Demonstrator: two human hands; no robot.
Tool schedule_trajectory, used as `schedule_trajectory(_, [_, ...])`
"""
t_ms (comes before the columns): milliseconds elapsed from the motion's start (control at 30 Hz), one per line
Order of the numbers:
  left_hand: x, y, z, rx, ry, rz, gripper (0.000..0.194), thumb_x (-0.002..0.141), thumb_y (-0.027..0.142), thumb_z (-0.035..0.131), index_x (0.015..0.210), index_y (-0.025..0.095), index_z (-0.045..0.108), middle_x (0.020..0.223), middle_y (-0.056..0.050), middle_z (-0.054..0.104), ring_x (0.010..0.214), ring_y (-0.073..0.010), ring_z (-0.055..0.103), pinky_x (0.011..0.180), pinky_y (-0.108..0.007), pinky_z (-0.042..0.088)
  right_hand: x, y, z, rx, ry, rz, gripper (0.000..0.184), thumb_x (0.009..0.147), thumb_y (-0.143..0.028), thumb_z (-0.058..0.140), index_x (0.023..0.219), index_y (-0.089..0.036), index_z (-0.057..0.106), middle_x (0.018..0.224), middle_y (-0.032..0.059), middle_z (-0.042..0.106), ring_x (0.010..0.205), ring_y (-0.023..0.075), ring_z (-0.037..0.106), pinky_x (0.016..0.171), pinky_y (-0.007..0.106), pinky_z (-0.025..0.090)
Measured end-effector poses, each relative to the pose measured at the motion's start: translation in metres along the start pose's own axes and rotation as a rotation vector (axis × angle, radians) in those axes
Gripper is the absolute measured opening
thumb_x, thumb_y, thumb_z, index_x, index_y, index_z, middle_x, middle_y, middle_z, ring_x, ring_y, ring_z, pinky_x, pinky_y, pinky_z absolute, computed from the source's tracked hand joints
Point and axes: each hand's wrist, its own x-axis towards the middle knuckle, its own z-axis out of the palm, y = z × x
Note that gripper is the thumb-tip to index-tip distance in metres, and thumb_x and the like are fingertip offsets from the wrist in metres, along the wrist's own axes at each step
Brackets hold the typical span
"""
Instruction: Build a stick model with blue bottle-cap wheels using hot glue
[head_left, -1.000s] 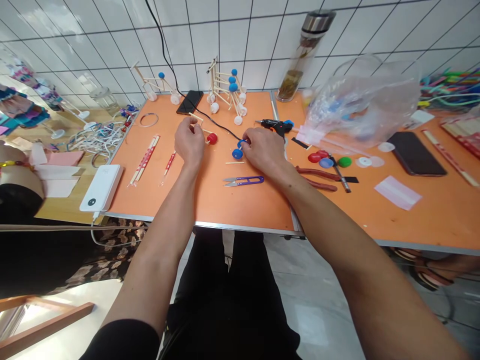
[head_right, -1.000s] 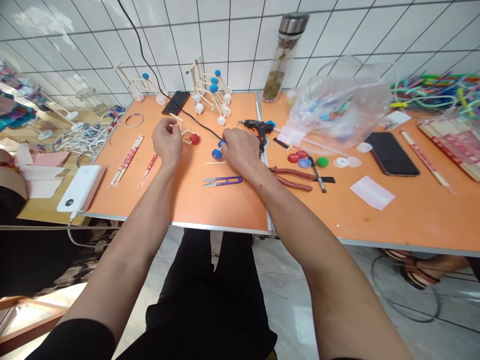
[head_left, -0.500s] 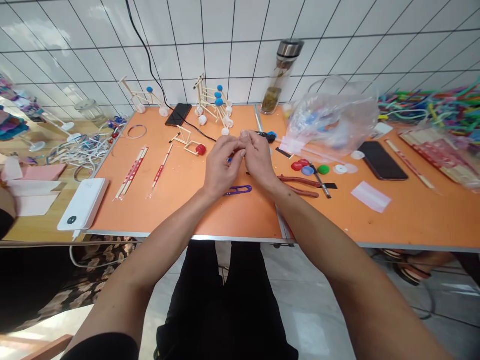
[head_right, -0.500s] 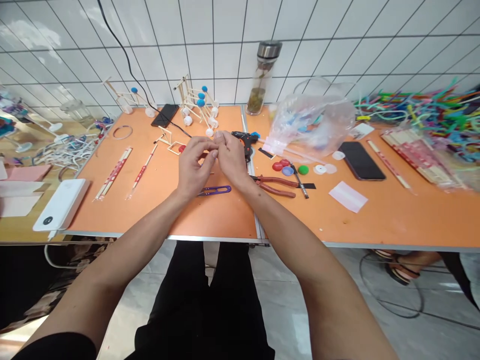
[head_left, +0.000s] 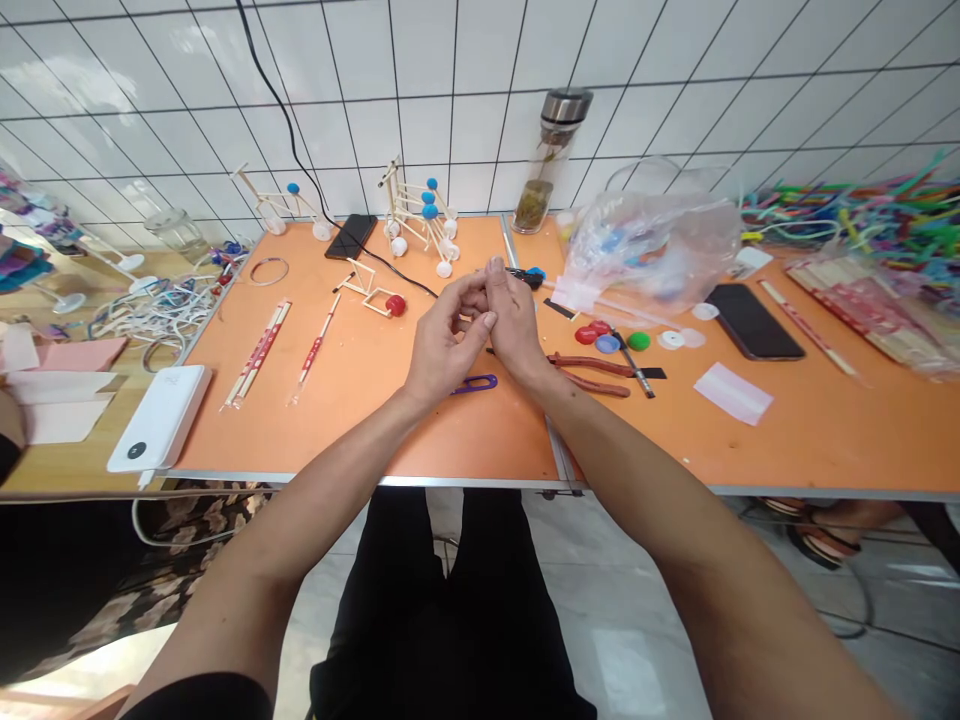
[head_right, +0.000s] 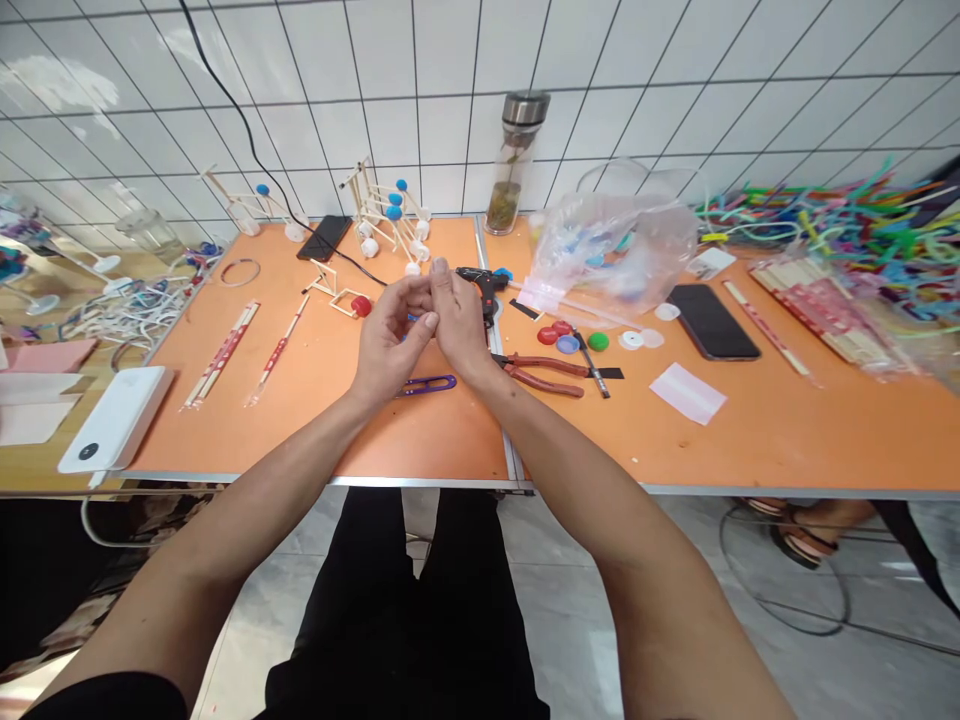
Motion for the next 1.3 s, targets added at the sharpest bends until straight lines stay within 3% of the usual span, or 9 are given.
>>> schedule_trajectory(167, [-0.002,-0.002,0.005,-0.005,0.004,0.035,0.040,0.107,0.068,0.068,0.110,0.029,0.073,0.107,-0.006,0.077,0.099,-0.0216,0.076,0.084,-0.035,0.063,-0.001,0.002,0.000,0.015,0.024,-0.030,0.080,0.112,-0.087,0.011,0.083,-0.030,0.059,0.091,0.0076,0.072,0.091,0.0235,0.072,0.085,0.037,0.062])
schedule_trajectory(267, [-0.003,-0.003,0.006,-0.059,0.011,0.017,0.044,0.105,0.071,0.070,0.119,0.030,0.074,0.114,-0.008,0.079,0.099,-0.0216,0.077,0.083,-0.035,0.064,0.000,0.003,0.000,0.006,0.030,-0.013,0.079,0.112,-0.089,0.016,0.087,-0.029,0.060,0.095,0.0078,0.073,0.095,0.0239,0.074,0.085,0.036,0.061])
schedule_trajectory(400, [0.007,0.005,-0.008,-0.024,-0.009,-0.003,0.040,0.104,0.066,0.076,0.099,0.026,0.077,0.097,-0.005,0.078,0.090,-0.0195,0.075,0.080,-0.033,0.062,0.007,0.004,-0.008,-0.159,-0.008,-0.038,0.062,0.120,-0.066,0.028,0.099,-0.025,0.070,0.098,0.0079,0.076,0.096,0.0239,0.073,0.089,0.036,0.058])
schedule_trajectory(533, [0.026,0.011,-0.037,0.029,0.297,-0.179,0.023,0.106,0.046,0.076,0.097,0.025,0.076,0.091,-0.002,0.077,0.078,-0.0152,0.071,0.072,-0.028,0.059,0.012,0.010,-0.019,-0.442,-0.074,-0.137,0.038,0.117,-0.036,0.041,0.127,-0.024,0.076,0.113,0.0111,0.080,0.105,0.0288,0.073,0.094,0.040,0.056])
schedule_trajectory(633, [0.034,0.003,-0.051,0.124,0.414,-0.304,0.013,0.105,0.029,0.074,0.093,0.024,0.074,0.086,-0.001,0.076,0.077,-0.0149,0.070,0.070,-0.026,0.057,0.012,0.018,-0.021,-0.606,-0.204,-0.343,0.044,0.109,-0.019,0.047,0.140,-0.024,0.077,0.132,0.0148,0.077,0.123,0.0329,0.069,0.098,0.043,0.053])
schedule_trajectory(733, [0.035,-0.010,-0.054,0.226,0.374,-0.324,0.015,0.098,0.014,0.072,0.086,0.023,0.073,0.089,-0.001,0.078,0.084,-0.0159,0.072,0.079,-0.027,0.059,0.009,0.021,-0.018,-0.735,-0.361,-0.474,0.051,0.104,-0.012,0.047,0.143,-0.024,0.080,0.138,0.0162,0.074,0.126,0.0344,0.066,0.094,0.044,0.051])
schedule_trajectory(967, [0.032,-0.027,-0.049,0.351,0.237,-0.360,0.022,0.094,0.004,0.070,0.081,0.021,0.072,0.084,-0.001,0.078,0.087,-0.0189,0.073,0.088,-0.033,0.055,0.005,0.014,-0.005,-0.976,-0.525,-0.417,0.040,0.112,-0.025,0.052,0.134,-0.022,0.086,0.132,0.0185,0.076,0.115,0.0367,0.066,0.085,0.045,0.042])
schedule_trajectory(1133, [0.032,-0.027,-0.049,0.326,0.212,-0.392,0.022,0.094,0.004,0.071,0.081,0.021,0.071,0.086,-0.001,0.078,0.087,-0.0174,0.072,0.087,-0.031,0.054,0.003,0.013,-0.003,-0.989,-0.516,-0.393,0.041,0.113,-0.025,0.051,0.132,-0.021,0.087,0.128,0.0186,0.077,0.112,0.0362,0.067,0.082,0.045,0.039])
schedule_trajectory(1300, [0.032,-0.022,-0.050,0.256,0.220,-0.438,0.021,0.106,0.023,0.073,0.085,0.022,0.071,0.090,-0.001,0.076,0.079,-0.0141,0.067,0.076,-0.027,0.051,0.003,0.014,-0.014,-0.817,-0.308,-0.305,0.042,0.110,-0.024,0.052,0.133,-0.021,0.087,0.128,0.0185,0.076,0.116,0.0360,0.069,0.081,0.043,0.044])
